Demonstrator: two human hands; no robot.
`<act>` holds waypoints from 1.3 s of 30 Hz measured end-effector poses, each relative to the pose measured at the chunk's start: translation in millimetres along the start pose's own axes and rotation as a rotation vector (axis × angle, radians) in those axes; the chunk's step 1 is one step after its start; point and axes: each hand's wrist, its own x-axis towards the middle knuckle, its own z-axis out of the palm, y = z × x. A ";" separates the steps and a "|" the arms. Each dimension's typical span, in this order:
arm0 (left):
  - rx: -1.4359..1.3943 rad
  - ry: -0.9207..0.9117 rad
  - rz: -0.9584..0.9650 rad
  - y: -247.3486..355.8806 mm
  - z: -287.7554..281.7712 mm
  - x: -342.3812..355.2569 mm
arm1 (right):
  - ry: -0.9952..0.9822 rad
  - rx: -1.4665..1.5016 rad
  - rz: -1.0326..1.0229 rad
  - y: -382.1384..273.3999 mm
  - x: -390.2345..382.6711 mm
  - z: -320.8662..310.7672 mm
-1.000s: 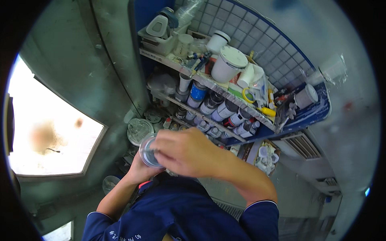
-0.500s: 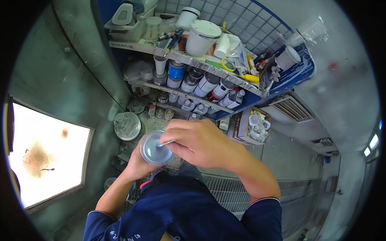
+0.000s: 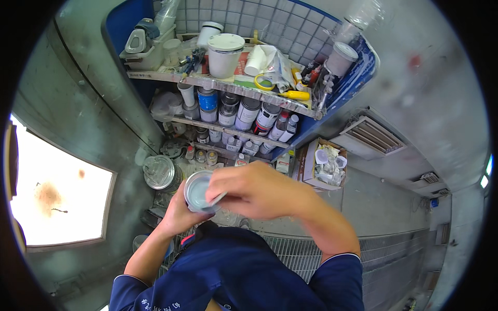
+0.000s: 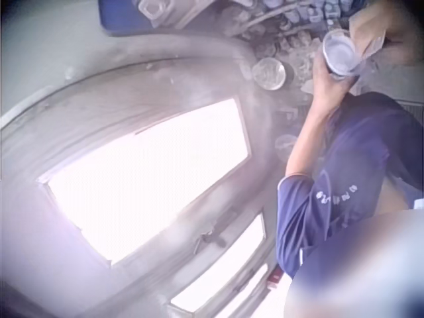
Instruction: The person prepares a paint mixture by stacking and labeling a clear plastic cup, then pouring liquids from a red-capped bottle and a silver can into it. They stir the mixture with a stick and handle a paint sprayer and other containers on the floor.
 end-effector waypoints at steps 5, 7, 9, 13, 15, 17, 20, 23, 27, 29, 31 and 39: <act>-0.002 0.026 0.014 22.5 66.7 -5.5 | 0.111 0.029 0.004 16.4 -62.9 -18.5; -0.022 0.058 0.010 33.1 92.2 -8.9 | 0.112 0.074 -0.092 16.8 -84.6 -18.6; 0.020 0.070 -0.010 37.2 115.1 -9.7 | 0.012 0.113 -0.057 17.0 -111.4 -32.7; 0.016 0.082 0.002 40.4 159.5 -10.2 | 0.086 0.023 0.005 29.5 -154.2 -49.9; -0.001 0.080 0.002 25.9 176.3 -12.7 | 0.237 0.034 -0.106 32.9 -163.0 -33.0; -0.100 0.038 -0.060 19.3 183.3 -15.4 | 0.205 0.090 -0.160 28.3 -175.3 -21.8; -0.107 0.035 -0.110 20.0 194.9 -21.2 | 0.147 0.045 -0.114 32.9 -196.2 -26.7; -0.082 0.088 -0.126 37.0 212.4 -17.8 | 0.325 -0.038 -0.030 44.8 -207.8 -16.0; -0.058 0.122 -0.171 18.7 214.2 -21.6 | 0.360 0.021 -0.107 37.0 -210.0 5.6; 0.081 0.110 -0.095 10.0 208.0 -22.9 | 0.311 0.040 -0.154 35.2 -213.0 6.9; 0.093 0.099 -0.029 8.9 207.5 -26.2 | 0.332 0.012 -0.099 39.9 -214.3 4.8; 0.075 0.120 -0.034 -10.4 196.9 -30.8 | 0.358 0.036 -0.181 38.9 -209.2 19.0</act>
